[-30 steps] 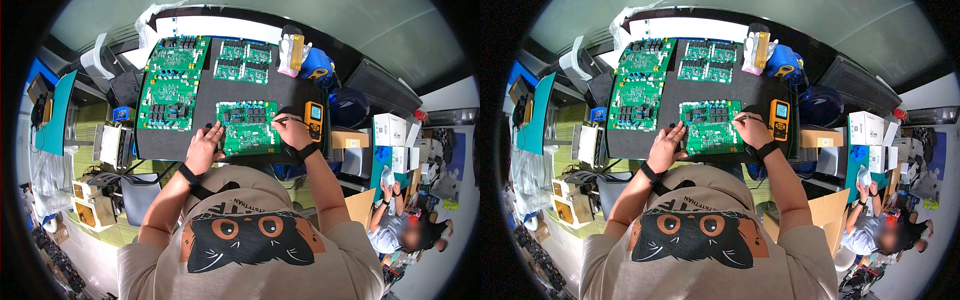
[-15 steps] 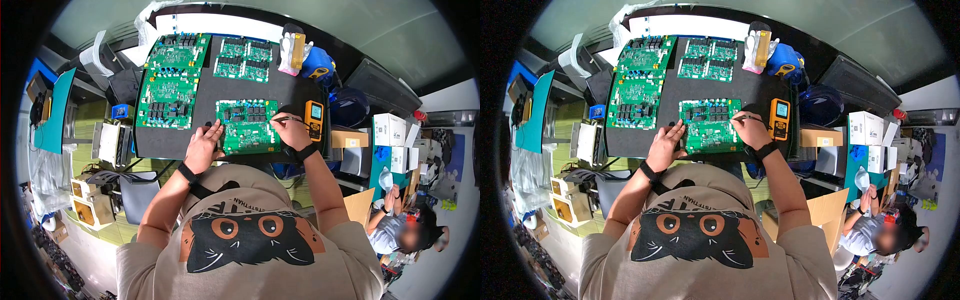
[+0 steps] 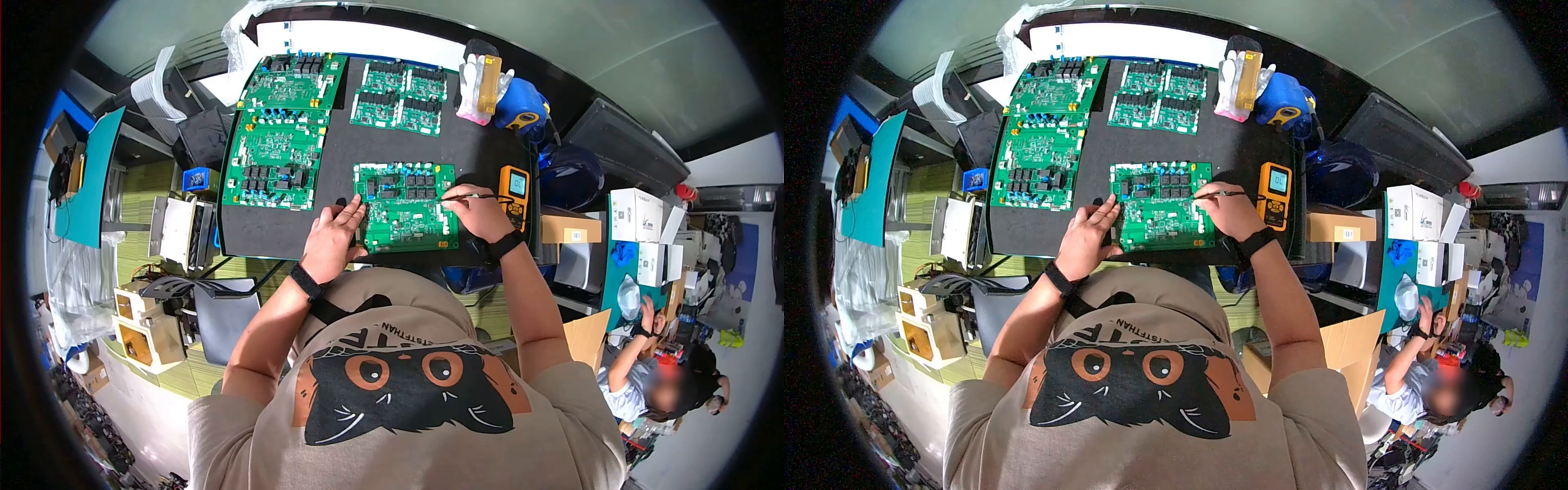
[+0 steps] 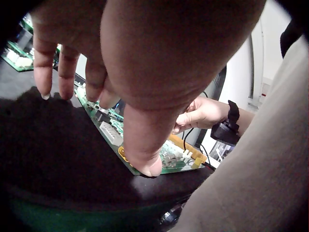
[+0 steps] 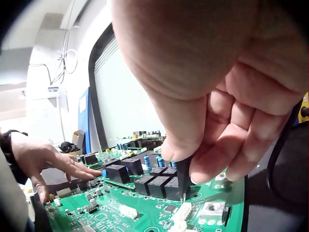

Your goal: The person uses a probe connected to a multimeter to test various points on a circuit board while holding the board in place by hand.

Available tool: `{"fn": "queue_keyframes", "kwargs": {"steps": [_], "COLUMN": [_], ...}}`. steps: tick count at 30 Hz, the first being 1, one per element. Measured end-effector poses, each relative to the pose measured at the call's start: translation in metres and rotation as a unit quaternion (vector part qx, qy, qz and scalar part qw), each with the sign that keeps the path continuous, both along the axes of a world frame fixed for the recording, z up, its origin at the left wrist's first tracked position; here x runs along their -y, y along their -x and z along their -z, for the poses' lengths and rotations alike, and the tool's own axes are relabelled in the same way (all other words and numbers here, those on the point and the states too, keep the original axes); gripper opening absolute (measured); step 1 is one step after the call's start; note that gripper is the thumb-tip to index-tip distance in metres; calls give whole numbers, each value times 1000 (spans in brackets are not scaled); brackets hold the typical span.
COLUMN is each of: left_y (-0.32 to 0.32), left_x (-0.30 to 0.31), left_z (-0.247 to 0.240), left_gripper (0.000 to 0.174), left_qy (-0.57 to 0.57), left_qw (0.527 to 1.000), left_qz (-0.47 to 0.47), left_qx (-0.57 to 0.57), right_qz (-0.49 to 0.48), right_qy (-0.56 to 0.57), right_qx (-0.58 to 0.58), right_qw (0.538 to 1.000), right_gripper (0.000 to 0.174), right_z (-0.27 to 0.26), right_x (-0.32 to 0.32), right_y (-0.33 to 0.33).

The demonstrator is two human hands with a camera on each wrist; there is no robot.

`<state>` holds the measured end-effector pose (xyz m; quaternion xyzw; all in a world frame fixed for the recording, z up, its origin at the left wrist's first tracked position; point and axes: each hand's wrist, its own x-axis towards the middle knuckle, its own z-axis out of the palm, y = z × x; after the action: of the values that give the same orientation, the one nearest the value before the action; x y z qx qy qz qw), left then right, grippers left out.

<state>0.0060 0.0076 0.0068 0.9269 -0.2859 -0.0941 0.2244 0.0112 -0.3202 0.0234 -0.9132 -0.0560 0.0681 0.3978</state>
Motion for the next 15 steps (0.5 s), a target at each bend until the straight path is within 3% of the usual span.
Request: {"fn": "queue_keyframes", "kwargs": {"steps": [15], "left_y": [0], "left_x": [0], "left_z": [0], "left_gripper": [92], "left_qy": [-6], "left_qw": [1000], "left_qz": [0], "left_qx": [2], "right_qz": [-26], "right_qy": [40], "right_qx": [-16], "right_qw": [999], "right_gripper": [17], "right_z": [-1], "right_x": [0], "right_y": [-6]}}
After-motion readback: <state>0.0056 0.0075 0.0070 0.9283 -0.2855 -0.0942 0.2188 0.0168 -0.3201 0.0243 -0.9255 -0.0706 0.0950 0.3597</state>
